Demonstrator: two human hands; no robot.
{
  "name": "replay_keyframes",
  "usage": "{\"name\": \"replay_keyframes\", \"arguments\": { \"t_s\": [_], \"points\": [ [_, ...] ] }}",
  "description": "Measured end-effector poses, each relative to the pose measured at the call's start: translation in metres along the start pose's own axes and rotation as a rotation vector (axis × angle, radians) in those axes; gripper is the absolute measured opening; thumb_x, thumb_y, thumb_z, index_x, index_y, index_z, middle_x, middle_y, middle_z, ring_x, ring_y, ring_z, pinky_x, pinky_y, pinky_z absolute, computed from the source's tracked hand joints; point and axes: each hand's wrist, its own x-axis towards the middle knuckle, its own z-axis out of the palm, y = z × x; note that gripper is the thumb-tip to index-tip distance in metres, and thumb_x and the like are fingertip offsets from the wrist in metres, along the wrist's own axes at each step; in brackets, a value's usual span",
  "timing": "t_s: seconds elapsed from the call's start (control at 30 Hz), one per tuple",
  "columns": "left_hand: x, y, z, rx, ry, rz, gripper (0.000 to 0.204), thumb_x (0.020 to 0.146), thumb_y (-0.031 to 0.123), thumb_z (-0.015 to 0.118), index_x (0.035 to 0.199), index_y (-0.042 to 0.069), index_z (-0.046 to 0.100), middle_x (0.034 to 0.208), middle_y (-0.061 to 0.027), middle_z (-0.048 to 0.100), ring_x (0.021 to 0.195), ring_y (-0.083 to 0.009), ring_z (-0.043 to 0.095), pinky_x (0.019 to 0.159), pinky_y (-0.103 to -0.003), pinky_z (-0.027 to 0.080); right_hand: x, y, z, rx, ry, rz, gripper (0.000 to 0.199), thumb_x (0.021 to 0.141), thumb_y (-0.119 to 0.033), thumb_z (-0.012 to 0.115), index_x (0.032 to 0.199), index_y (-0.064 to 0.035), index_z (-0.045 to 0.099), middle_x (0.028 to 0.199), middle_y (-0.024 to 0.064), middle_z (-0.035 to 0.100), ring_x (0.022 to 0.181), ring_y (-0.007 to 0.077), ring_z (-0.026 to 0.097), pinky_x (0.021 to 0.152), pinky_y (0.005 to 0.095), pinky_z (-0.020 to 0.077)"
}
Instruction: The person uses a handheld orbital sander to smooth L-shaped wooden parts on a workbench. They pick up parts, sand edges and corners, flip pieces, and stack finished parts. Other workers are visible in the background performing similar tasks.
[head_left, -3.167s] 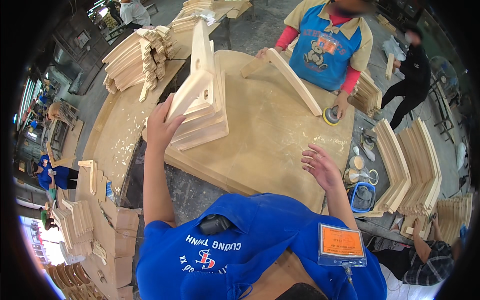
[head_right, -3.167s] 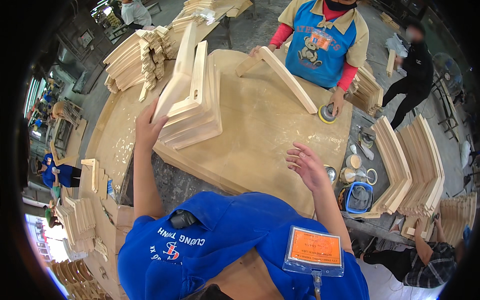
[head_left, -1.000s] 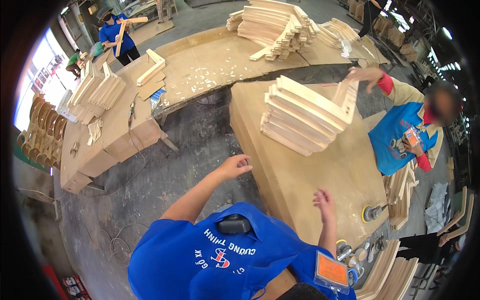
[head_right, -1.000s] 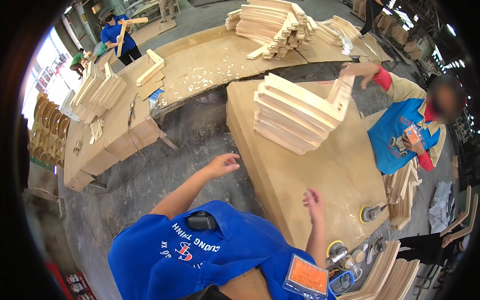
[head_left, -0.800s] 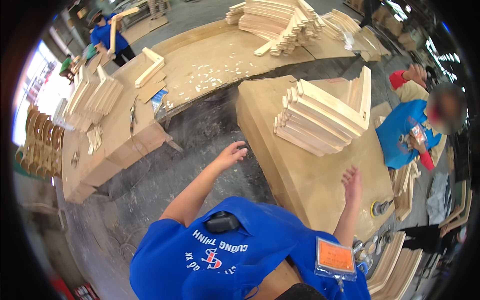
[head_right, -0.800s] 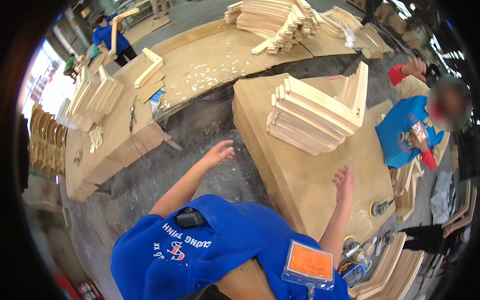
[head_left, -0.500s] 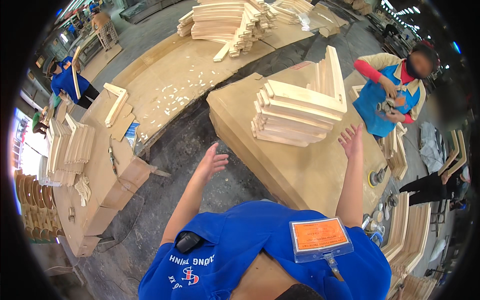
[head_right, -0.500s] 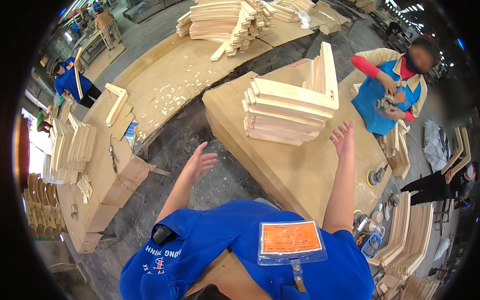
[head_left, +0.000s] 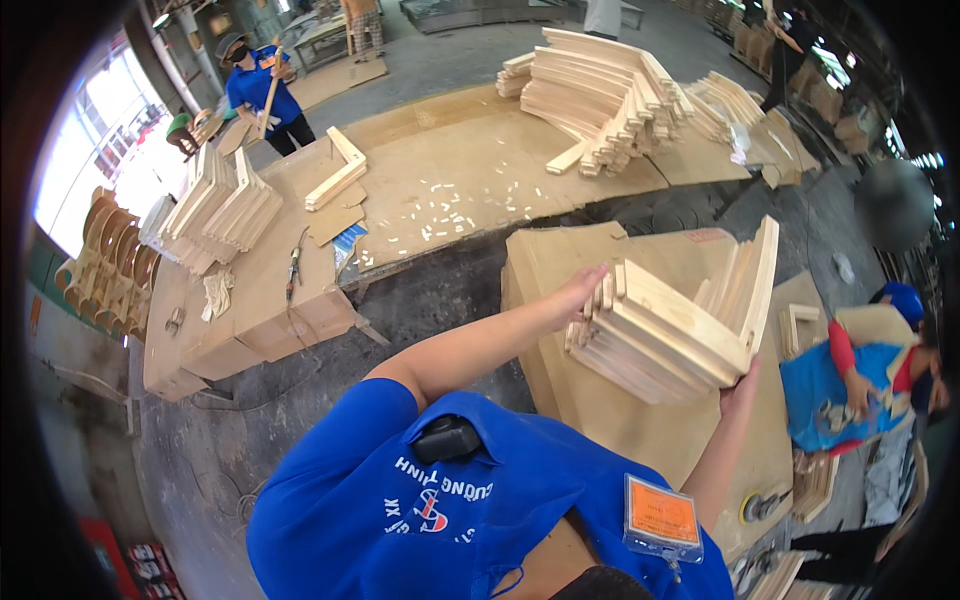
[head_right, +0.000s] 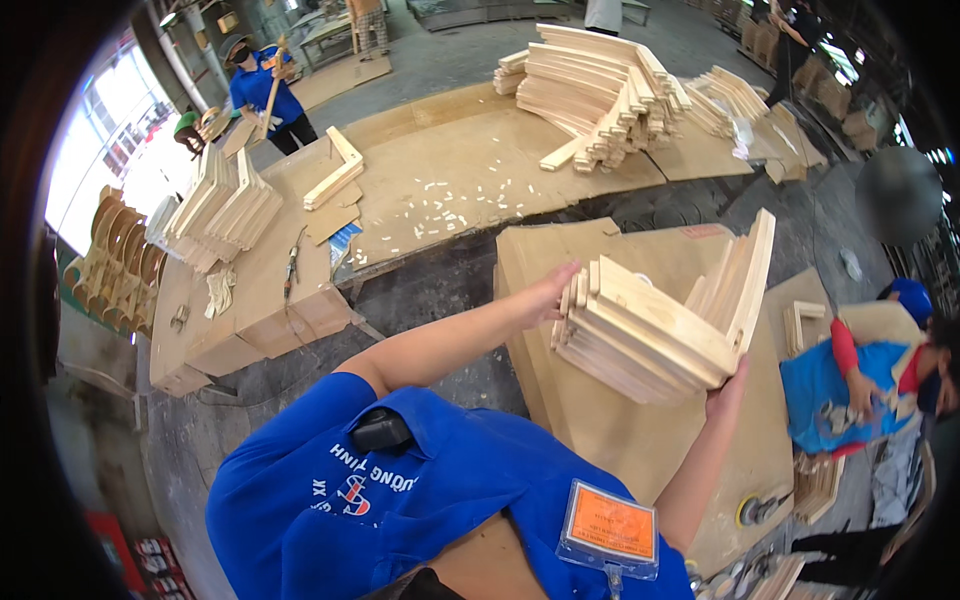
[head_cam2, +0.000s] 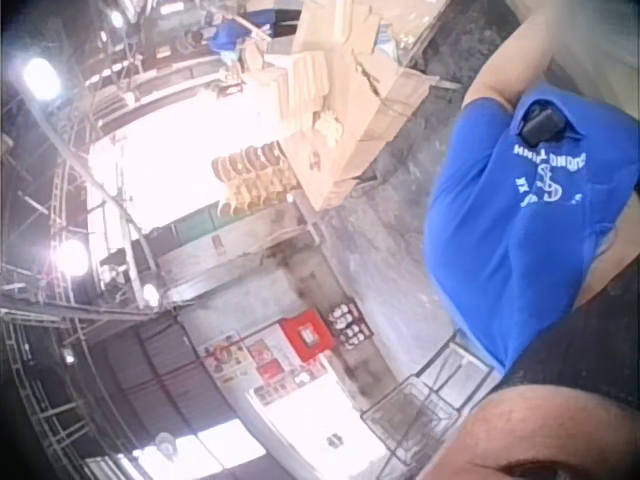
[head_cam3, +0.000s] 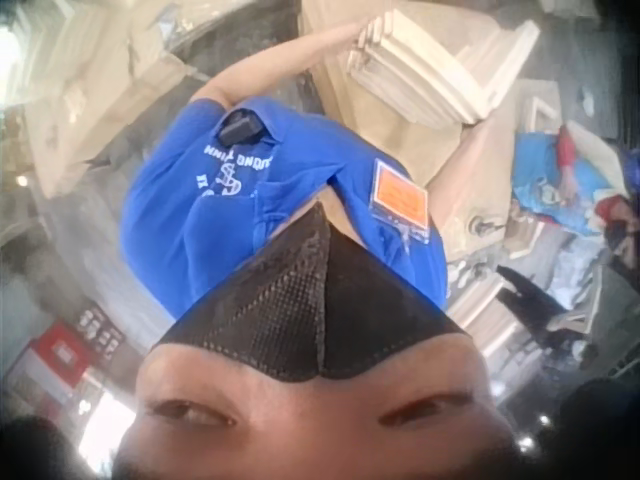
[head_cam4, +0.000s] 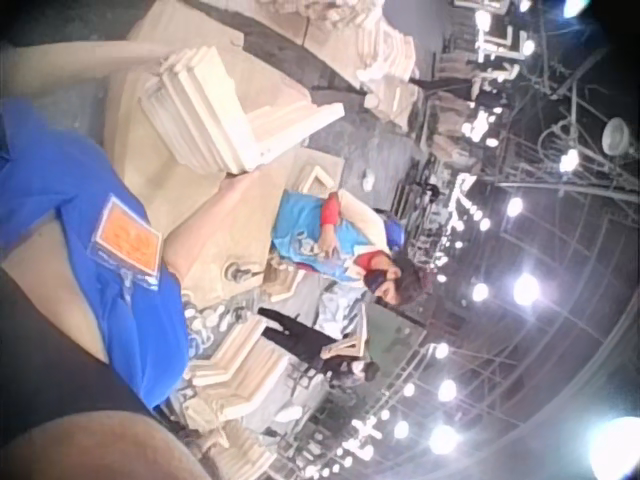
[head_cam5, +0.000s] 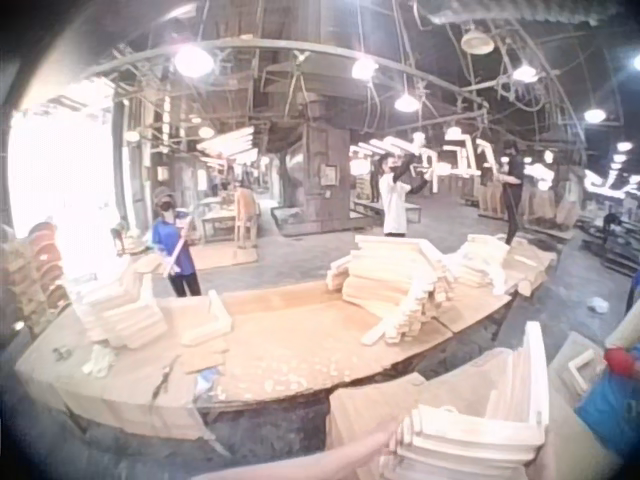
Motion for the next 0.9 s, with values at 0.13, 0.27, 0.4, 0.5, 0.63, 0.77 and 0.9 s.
{"name": "replay_keyframes", "arguments": {
  "t_s": [0.13, 0.27, 0.4, 0.5, 0.63, 0.77, 0.9],
  "points": [
    [0.007, 0.003, 0.015, 0.103, 0.046, -0.041, 0.085, 0.083, 0.064, 0.051, 0.145, 0.015, 0.020, 0.143, -0.0166, 0.034, 0.131, -0.0334, 0.034, 0.103, -0.052, 0.031, 0.001, 0.003, -0.001, 0.006, -0.028, -0.043, 0.061, 0.095, -0.047, 0.039, 0.137, -0.0028, 0.040, 0.135, 0.0118, 0.048, 0.125, 0.0240, 0.045, 0.104, 0.0374, 0.0370],
    [0.000, 0.008, 0.018, 0.125, 0.119, -0.057, 0.085, 0.082, 0.060, 0.055, 0.144, 0.014, 0.022, 0.140, -0.0153, 0.037, 0.128, -0.0293, 0.038, 0.101, -0.050, 0.033, 0.000, 0.001, 0.001, 0.071, -0.026, -0.038, 0.058, 0.095, -0.043, 0.041, 0.136, -0.0024, 0.041, 0.132, 0.0133, 0.050, 0.122, 0.0255, 0.047, 0.102, 0.0379, 0.0389],
    [0.001, 0.016, 0.017, -0.001, 0.123, -0.022, 0.081, 0.083, 0.059, 0.055, 0.143, 0.013, 0.025, 0.138, -0.0157, 0.040, 0.126, -0.0274, 0.041, 0.100, -0.044, 0.036, -0.006, 0.006, 0.009, 0.090, 0.001, -0.068, 0.058, 0.094, -0.045, 0.039, 0.134, -0.0025, 0.042, 0.131, 0.0142, 0.051, 0.121, 0.0265, 0.048, 0.101, 0.0388, 0.0400],
    [0.008, 0.016, 0.025, 0.036, 0.124, 0.000, 0.079, 0.084, 0.058, 0.054, 0.142, 0.010, 0.028, 0.135, -0.0159, 0.043, 0.123, -0.0257, 0.043, 0.099, -0.040, 0.038, -0.009, 0.013, 0.018, 0.135, 0.078, -0.079, 0.060, 0.094, -0.046, 0.038, 0.134, -0.0024, 0.042, 0.131, 0.0144, 0.051, 0.120, 0.0268, 0.049, 0.099, 0.0395, 0.0411],
    [0.014, 0.016, 0.038, 0.058, 0.213, -0.020, 0.077, 0.084, 0.055, 0.056, 0.137, 0.004, 0.032, 0.123, -0.0153, 0.049, 0.105, -0.0216, 0.050, 0.086, -0.036, 0.042, -0.009, 0.017, 0.024, 0.151, 0.081, -0.133, 0.059, 0.094, -0.046, 0.037, 0.133, -0.0025, 0.043, 0.130, 0.0151, 0.051, 0.119, 0.0277, 0.050, 0.097, 0.0408, 0.0426],
    [0.008, 0.027, 0.043, 0.130, 0.210, 0.032, 0.080, 0.082, 0.054, 0.059, 0.137, 0.004, 0.031, 0.118, -0.0152, 0.051, 0.095, -0.0202, 0.049, 0.081, -0.034, 0.042, -0.011, 0.014, 0.025, 0.183, 0.088, -0.127, 0.057, 0.094, -0.044, 0.036, 0.133, -0.0026, 0.043, 0.129, 0.0159, 0.051, 0.118, 0.0282, 0.050, 0.097, 0.0412, 0.0432],
    [0.000, 0.044, 0.047, 0.199, 0.204, -0.048, 0.082, 0.081, 0.053, 0.061, 0.138, 0.003, 0.029, 0.118, -0.0153, 0.051, 0.094, -0.0204, 0.049, 0.081, -0.033, 0.042, -0.014, 0.006, 0.028, 0.197, 0.052, -0.140, 0.058, 0.094, -0.044, 0.036, 0.133, -0.0026, 0.042, 0.129, 0.0160, 0.051, 0.117, 0.0286, 0.051, 0.097, 0.0417, 0.0443]
  ]
}}
